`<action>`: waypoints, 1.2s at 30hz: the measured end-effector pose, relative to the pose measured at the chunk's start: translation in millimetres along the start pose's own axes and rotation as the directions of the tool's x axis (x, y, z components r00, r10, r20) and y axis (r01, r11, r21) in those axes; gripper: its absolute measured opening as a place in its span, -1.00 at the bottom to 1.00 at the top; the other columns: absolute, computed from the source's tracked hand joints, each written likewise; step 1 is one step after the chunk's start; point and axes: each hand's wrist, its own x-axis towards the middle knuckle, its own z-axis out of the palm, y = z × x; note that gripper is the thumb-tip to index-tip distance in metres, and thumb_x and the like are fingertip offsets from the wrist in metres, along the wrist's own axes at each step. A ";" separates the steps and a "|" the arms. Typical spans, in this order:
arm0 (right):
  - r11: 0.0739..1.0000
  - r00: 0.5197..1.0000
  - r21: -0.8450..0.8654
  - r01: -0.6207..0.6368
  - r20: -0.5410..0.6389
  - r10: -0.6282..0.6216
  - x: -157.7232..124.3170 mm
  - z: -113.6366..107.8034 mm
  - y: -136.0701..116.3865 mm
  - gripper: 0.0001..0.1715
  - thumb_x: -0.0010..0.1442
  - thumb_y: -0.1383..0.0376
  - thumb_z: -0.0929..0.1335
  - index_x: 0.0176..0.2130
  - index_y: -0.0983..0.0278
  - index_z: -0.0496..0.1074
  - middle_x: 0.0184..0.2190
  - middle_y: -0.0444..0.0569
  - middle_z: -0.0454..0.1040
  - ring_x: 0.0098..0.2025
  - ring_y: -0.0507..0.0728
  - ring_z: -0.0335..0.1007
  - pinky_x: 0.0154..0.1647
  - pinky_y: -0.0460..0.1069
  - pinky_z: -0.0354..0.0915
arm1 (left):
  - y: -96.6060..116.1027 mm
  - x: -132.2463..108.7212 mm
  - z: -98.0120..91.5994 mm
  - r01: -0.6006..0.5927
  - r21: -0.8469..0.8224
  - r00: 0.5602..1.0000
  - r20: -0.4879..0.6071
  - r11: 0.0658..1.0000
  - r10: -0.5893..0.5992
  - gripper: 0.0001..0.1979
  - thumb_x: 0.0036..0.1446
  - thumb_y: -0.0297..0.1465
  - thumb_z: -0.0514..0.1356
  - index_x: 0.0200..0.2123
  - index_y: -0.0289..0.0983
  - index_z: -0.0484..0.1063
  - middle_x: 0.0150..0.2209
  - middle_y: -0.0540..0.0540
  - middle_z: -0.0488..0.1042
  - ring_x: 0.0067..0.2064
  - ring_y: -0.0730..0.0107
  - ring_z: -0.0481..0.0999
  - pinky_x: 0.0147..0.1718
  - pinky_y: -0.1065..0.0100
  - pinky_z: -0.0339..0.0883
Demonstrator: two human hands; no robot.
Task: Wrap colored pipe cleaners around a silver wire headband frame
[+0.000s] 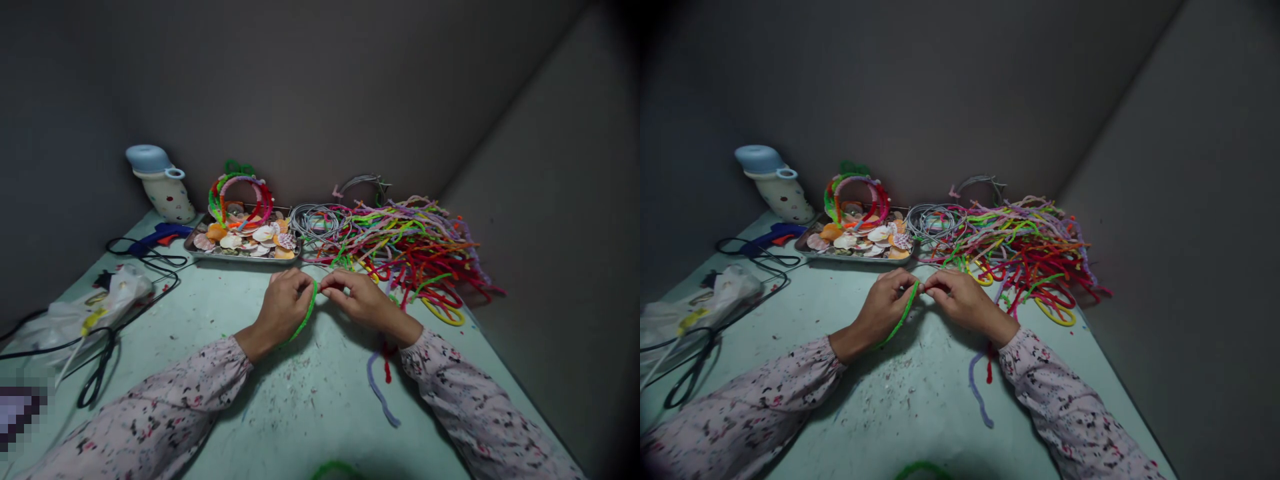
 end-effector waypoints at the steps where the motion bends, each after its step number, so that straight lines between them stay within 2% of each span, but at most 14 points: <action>1: 1.000 1.000 -0.002 -0.002 0.000 0.002 -0.1 -0.1 0.2 -0.85 0.19 0.43 0.31 -0.28 0.27 0.48 -0.36 -0.08 0.51 -0.29 0.07 0.36 -0.22 -0.02 0.23 | 0.0 0.2 0.0 0.001 -0.002 1.000 0.002 1.000 -0.001 -0.82 0.21 -0.42 0.10 -0.43 -0.26 0.44 -0.44 0.01 0.43 -0.33 0.36 0.40 -0.24 0.26 0.18; 6: 0.997 0.998 0.052 -0.051 -0.022 0.052 0.9 -2.6 2.1 -0.86 0.19 0.39 0.30 -0.27 0.27 0.47 -0.35 -0.08 0.50 -0.30 0.07 0.37 -0.24 -0.03 0.23 | 0.5 1.2 -0.5 0.010 -0.041 0.999 -0.043 0.999 -0.012 -0.85 0.21 -0.38 0.12 -0.39 -0.24 0.44 -0.37 -0.02 0.47 -0.25 0.32 0.43 -0.18 0.25 0.21; 10: 0.983 0.989 0.134 -0.126 -0.059 0.135 2.0 -5.1 6.0 -0.88 0.18 0.35 0.31 -0.27 0.28 0.45 -0.35 -0.09 0.48 -0.30 0.07 0.36 -0.24 -0.03 0.23 | 1.7 0.9 -1.5 -0.007 -0.037 0.986 -0.164 0.999 0.000 -0.90 0.15 -0.36 0.20 -0.24 -0.21 0.44 -0.22 -0.05 0.50 -0.11 0.26 0.44 -0.08 0.20 0.19; 14: 0.965 0.983 0.209 -0.158 -0.065 0.175 1.5 -4.8 11.4 -0.88 0.18 0.30 0.31 -0.28 0.26 0.44 -0.38 -0.11 0.45 -0.33 0.06 0.33 -0.28 -0.04 0.22 | 1.7 -0.1 -0.9 -0.068 -0.004 0.961 -0.269 0.998 0.065 -0.87 0.08 -0.43 0.27 -0.26 -0.22 0.43 -0.20 -0.05 0.48 -0.07 0.26 0.43 -0.04 0.19 0.18; 19: 0.949 0.980 0.262 -0.174 -0.044 0.192 1.7 -3.1 11.9 -0.87 0.17 0.27 0.32 -0.27 0.27 0.44 -0.39 -0.12 0.43 -0.34 0.05 0.30 -0.30 -0.04 0.21 | 1.6 -2.0 1.0 -0.152 0.040 0.961 -0.229 0.988 0.157 -0.92 0.09 -0.45 0.27 -0.32 -0.16 0.51 -0.20 -0.04 0.49 -0.10 0.29 0.44 -0.02 0.17 0.14; 22: 0.946 0.981 0.271 -0.176 -0.026 0.190 2.3 -2.8 8.7 -0.86 0.17 0.28 0.31 -0.27 0.27 0.44 -0.40 -0.12 0.42 -0.35 0.05 0.29 -0.31 -0.05 0.20 | 2.2 -2.9 1.0 -0.187 0.054 0.951 -0.240 0.981 0.194 -0.93 0.09 -0.44 0.28 -0.33 -0.15 0.53 -0.24 -0.03 0.50 -0.14 0.31 0.45 -0.03 0.17 0.13; 36: 0.936 0.983 0.308 -0.173 -0.007 0.184 1.6 -3.3 2.9 -0.87 0.16 0.28 0.32 -0.29 0.28 0.43 -0.42 -0.12 0.39 -0.38 0.03 0.25 -0.32 -0.04 0.20 | 3.2 -4.1 -0.7 -0.183 0.069 0.943 -0.269 0.981 0.195 -0.95 0.13 -0.38 0.25 -0.32 -0.14 0.54 -0.32 0.00 0.51 -0.21 0.34 0.44 -0.05 0.18 0.14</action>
